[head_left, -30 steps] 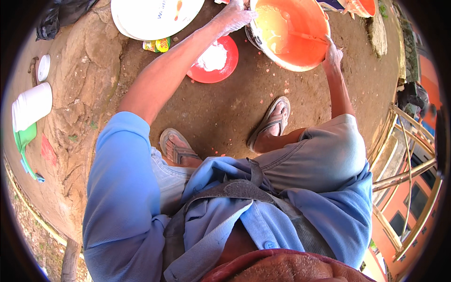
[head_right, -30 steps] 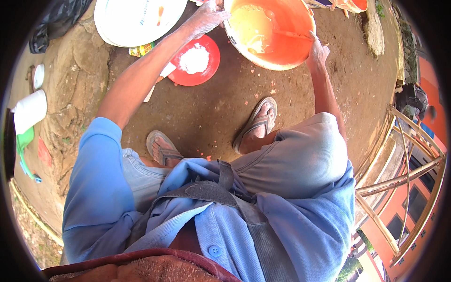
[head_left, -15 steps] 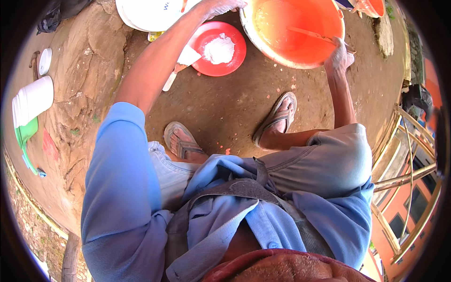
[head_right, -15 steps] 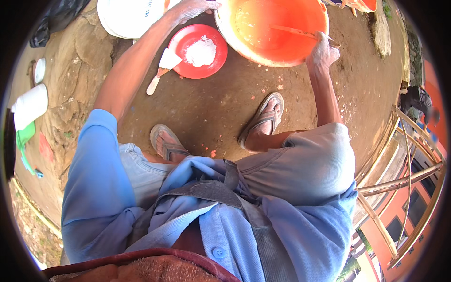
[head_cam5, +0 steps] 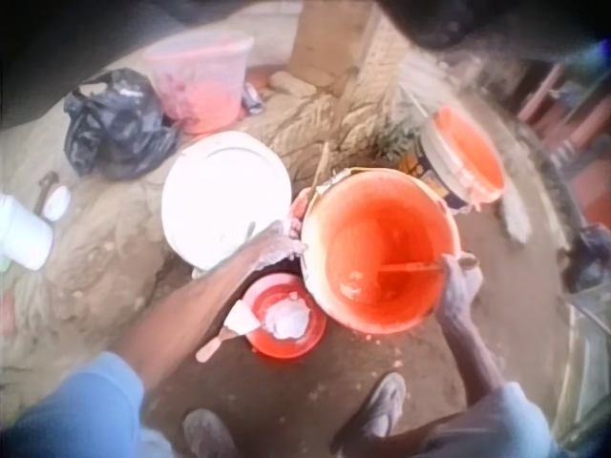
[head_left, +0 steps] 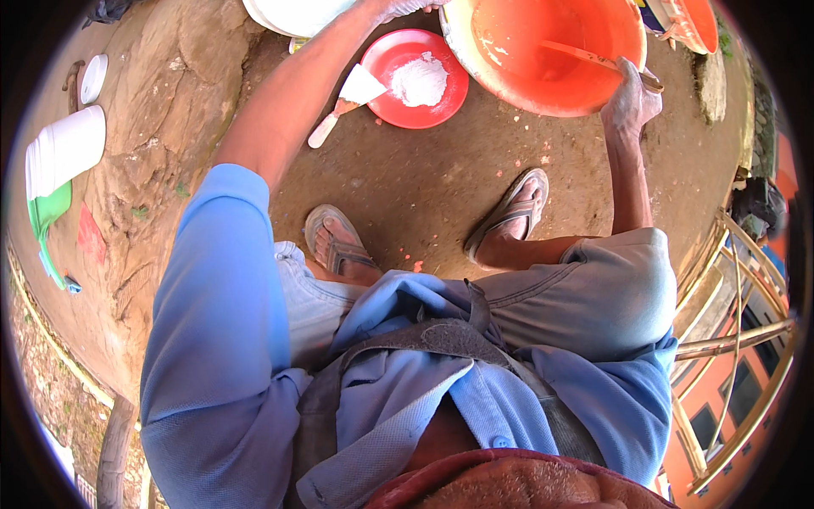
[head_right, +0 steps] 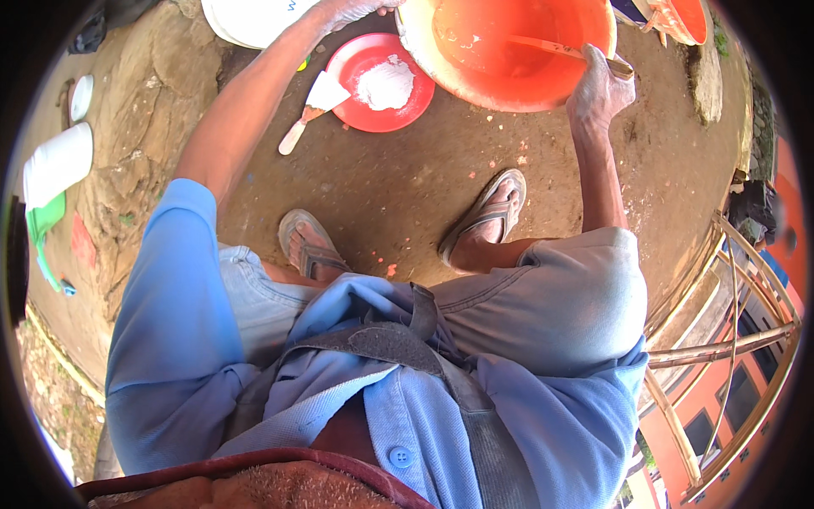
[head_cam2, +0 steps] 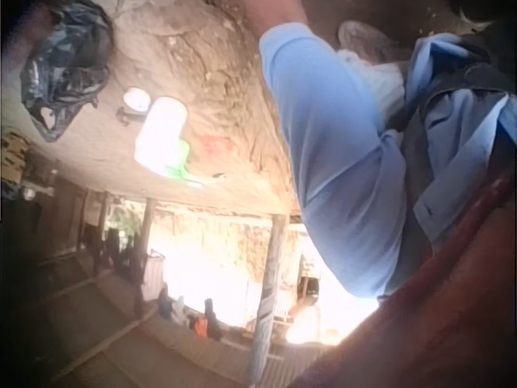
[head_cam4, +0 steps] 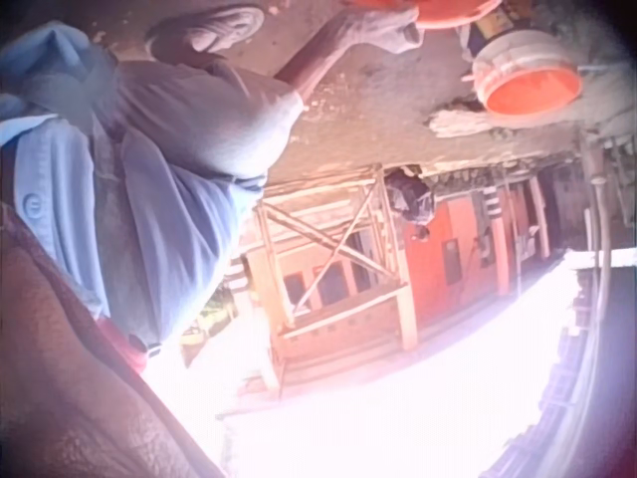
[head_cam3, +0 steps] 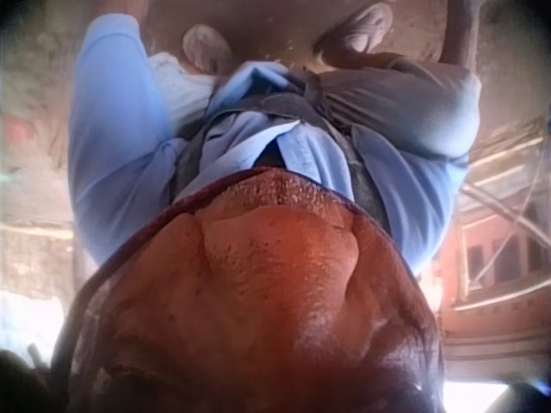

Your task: The person scoops red paint from a bucket into a red bowl using a trowel. They then add a white powder from a bag into the bowl and mix the contents with the trowel. Finally, they add a small amount of liquid from a yellow container and continue mixing.

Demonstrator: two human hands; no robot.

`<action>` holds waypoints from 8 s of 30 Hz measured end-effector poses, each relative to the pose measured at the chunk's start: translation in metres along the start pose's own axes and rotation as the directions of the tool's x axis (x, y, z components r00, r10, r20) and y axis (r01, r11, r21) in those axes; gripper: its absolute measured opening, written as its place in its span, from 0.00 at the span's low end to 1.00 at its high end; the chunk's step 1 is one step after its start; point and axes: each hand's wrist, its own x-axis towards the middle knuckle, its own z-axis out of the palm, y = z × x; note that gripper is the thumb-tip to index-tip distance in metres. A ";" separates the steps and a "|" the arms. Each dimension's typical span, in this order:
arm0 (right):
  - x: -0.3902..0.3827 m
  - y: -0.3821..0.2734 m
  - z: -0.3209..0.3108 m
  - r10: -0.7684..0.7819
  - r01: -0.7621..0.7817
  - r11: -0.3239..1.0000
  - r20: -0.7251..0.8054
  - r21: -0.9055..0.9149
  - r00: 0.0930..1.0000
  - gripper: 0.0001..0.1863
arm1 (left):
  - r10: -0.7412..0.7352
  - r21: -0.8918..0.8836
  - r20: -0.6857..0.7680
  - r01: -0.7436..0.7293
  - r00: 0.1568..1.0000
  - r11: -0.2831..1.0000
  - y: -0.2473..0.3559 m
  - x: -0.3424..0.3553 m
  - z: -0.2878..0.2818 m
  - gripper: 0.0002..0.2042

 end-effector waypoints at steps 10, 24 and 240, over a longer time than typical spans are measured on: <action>-0.011 -0.004 0.007 -0.129 0.130 0.958 0.021 -0.255 0.991 0.12 | 0.065 0.151 -0.159 -0.041 0.985 0.988 0.049 -0.030 0.034 0.14; -0.019 -0.012 0.011 -0.149 0.173 0.957 0.117 -0.231 0.982 0.14 | 0.093 0.296 -0.183 -0.035 0.979 0.955 0.026 -0.020 0.022 0.12; -0.220 -0.062 0.251 -0.014 0.732 0.635 0.944 -0.246 0.330 0.10 | -0.120 -0.240 -0.959 -0.513 0.255 0.824 0.089 -0.346 0.050 0.17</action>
